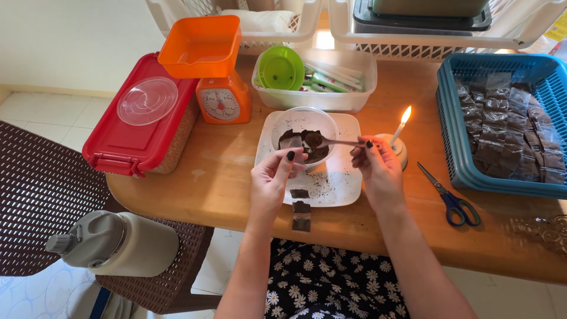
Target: Manually sealing small plastic sachets of food powder using a candle flame for heat.
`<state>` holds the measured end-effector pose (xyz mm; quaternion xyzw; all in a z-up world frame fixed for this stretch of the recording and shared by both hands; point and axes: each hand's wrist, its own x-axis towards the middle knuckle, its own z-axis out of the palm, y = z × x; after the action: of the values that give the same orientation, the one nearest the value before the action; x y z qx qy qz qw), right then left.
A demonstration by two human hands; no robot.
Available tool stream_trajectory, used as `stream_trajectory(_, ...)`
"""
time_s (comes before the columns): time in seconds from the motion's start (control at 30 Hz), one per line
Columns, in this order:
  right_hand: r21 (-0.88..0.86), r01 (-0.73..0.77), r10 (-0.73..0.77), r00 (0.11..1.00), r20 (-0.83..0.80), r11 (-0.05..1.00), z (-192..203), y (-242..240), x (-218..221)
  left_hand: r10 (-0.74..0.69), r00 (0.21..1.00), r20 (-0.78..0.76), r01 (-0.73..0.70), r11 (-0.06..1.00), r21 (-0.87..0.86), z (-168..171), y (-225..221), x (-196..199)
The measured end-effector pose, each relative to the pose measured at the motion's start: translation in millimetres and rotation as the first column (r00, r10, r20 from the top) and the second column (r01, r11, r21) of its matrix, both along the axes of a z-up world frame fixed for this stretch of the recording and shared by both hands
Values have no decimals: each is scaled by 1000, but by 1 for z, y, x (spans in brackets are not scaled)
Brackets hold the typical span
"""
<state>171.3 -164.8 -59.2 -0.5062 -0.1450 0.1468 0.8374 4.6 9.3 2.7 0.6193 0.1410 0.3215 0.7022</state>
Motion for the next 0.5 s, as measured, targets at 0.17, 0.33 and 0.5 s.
stream_trajectory(0.17, 96, -15, 21, 998, -66, 995, 21, 17, 16, 35, 999, -41, -35, 999, -14, -5, 9, 6)
stream_trajectory(0.33, 92, -10, 14, 999, -42, 996, 60, 32, 17, 35, 996, -84, -39, 998, -49, -6, 12, 6)
stream_trajectory(0.5, -6, 64, -63, 994, 91, 998, 64, 36, 16, 61, 995, -74, -63, 998, -25, -1, 17, 0)
